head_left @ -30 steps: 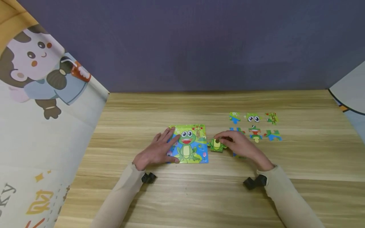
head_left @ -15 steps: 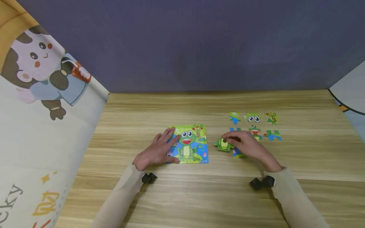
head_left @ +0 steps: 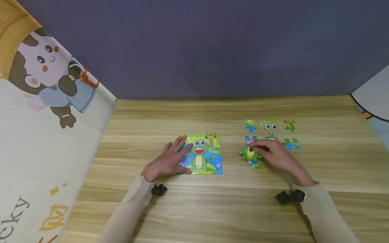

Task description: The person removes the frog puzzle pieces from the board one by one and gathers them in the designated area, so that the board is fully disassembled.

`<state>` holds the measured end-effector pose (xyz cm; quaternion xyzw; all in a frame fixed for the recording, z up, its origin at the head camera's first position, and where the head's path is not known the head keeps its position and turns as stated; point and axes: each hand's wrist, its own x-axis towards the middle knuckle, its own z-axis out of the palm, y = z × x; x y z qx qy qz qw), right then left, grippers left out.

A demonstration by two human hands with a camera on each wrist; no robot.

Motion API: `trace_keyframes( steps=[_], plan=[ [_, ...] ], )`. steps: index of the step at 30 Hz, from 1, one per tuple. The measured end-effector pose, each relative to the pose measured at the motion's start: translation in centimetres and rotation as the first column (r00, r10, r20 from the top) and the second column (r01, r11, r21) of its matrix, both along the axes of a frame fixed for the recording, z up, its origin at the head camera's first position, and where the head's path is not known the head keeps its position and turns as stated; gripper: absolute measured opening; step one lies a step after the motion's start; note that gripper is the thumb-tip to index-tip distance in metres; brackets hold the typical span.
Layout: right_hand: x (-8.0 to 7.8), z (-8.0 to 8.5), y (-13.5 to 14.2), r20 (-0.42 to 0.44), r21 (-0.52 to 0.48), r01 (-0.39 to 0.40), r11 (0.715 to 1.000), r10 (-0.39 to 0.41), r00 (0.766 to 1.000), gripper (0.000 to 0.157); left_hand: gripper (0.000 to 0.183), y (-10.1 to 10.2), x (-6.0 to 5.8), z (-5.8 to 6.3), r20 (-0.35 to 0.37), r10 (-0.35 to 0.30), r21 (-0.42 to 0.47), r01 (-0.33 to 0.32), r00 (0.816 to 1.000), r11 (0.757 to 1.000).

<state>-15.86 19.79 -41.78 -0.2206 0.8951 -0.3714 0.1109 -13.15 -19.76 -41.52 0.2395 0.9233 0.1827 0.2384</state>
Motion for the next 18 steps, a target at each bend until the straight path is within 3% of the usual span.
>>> trace_keyframes(
  steps=[10,18],
  plan=[
    [0.3,-0.3,1.9,-0.033,-0.031,-0.004,0.999,0.003,0.999,0.021,0.097,-0.1,0.0,-0.1,-0.009,-0.001,-0.005,0.001,1.000,1.000],
    [0.6,-0.2,3.8,-0.038,0.015,0.025,1.000,-0.025,0.999,0.021,0.097,-0.1,0.0,-0.1,-0.017,-0.011,-0.016,0.011,1.000,1.000]
  ],
)
